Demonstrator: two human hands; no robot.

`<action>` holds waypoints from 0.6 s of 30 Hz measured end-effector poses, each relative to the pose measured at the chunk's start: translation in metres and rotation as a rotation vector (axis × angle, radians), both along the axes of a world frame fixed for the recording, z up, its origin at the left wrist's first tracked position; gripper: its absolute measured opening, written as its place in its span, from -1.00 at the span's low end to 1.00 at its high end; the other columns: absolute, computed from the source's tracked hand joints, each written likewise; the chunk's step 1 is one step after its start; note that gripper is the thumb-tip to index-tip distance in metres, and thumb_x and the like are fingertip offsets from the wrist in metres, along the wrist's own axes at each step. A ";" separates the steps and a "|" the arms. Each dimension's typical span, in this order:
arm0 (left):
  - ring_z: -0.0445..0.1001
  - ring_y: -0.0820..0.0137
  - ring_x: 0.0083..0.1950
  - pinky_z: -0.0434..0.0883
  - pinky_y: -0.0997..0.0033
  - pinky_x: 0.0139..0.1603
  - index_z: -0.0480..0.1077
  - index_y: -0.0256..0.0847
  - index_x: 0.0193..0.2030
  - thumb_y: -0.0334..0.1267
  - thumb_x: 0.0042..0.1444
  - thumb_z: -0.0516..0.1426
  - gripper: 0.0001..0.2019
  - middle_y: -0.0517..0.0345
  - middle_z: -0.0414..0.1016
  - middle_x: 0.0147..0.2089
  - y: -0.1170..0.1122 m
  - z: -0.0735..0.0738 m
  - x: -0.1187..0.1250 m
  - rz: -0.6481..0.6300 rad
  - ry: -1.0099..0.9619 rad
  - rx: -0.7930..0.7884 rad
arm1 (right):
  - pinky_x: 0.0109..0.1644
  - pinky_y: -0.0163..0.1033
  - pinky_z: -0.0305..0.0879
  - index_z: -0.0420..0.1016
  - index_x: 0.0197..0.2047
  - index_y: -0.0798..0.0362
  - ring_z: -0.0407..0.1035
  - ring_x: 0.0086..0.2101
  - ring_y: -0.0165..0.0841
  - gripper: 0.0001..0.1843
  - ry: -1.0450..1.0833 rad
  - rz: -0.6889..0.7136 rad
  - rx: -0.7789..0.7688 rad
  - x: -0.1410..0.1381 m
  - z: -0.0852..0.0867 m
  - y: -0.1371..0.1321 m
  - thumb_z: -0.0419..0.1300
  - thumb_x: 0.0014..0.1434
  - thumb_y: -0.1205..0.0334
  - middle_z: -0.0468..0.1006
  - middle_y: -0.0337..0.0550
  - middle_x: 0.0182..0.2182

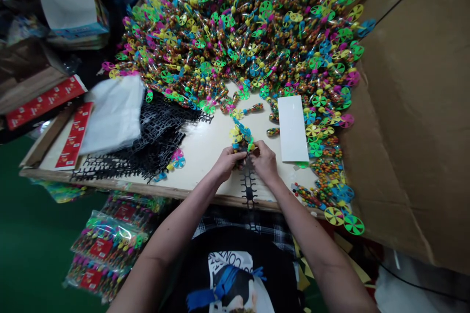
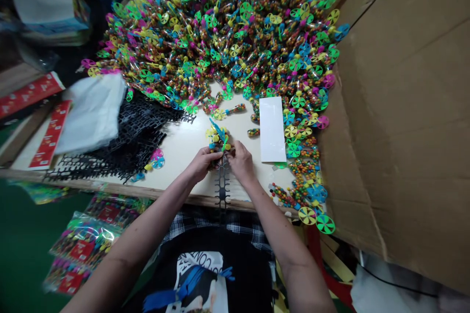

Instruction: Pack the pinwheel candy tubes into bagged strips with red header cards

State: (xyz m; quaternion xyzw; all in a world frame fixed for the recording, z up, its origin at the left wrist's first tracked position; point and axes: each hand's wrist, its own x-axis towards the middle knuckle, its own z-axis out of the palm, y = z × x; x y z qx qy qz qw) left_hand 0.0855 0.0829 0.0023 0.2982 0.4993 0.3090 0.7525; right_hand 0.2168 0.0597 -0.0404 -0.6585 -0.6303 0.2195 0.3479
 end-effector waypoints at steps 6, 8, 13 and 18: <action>0.18 0.58 -0.67 0.10 0.53 -0.64 0.29 -0.26 -0.59 -0.32 -0.26 0.28 -0.79 0.30 0.26 -0.68 -0.001 -0.003 -0.003 -0.021 0.005 0.025 | -0.32 -0.25 0.24 0.27 -0.29 0.02 0.34 -0.38 -0.28 -0.81 -0.198 0.075 0.047 -0.004 -0.001 -0.002 -0.02 0.03 0.44 0.45 -0.13 -0.40; 0.17 0.58 -0.67 0.09 0.53 -0.64 0.29 -0.26 -0.59 -0.31 -0.27 0.28 -0.79 0.30 0.26 -0.68 -0.001 -0.003 -0.004 -0.023 0.013 0.028 | -0.32 -0.25 0.23 0.28 -0.27 0.04 0.35 -0.35 -0.26 -0.81 -0.270 0.091 0.039 -0.006 0.000 -0.003 -0.03 0.04 0.45 0.45 -0.08 -0.36; 0.17 0.58 -0.68 0.10 0.54 -0.65 0.28 -0.25 -0.59 -0.30 -0.27 0.27 -0.79 0.31 0.25 -0.68 -0.003 -0.002 -0.002 -0.012 0.030 0.032 | -0.36 -0.28 0.20 0.29 -0.23 0.05 0.36 -0.38 -0.29 -0.76 -0.386 0.113 -0.051 -0.007 0.009 -0.006 -0.03 0.04 0.50 0.47 -0.06 -0.32; 0.19 0.58 -0.65 0.12 0.55 -0.64 0.29 -0.26 -0.54 -0.24 -0.27 0.29 -0.75 0.29 0.27 -0.65 -0.006 -0.002 0.002 -0.040 -0.014 0.026 | -0.38 -0.28 0.19 0.31 -0.23 0.06 0.38 -0.41 -0.28 -0.77 -0.338 0.089 -0.085 -0.001 0.012 -0.009 0.00 0.04 0.47 0.49 -0.08 -0.37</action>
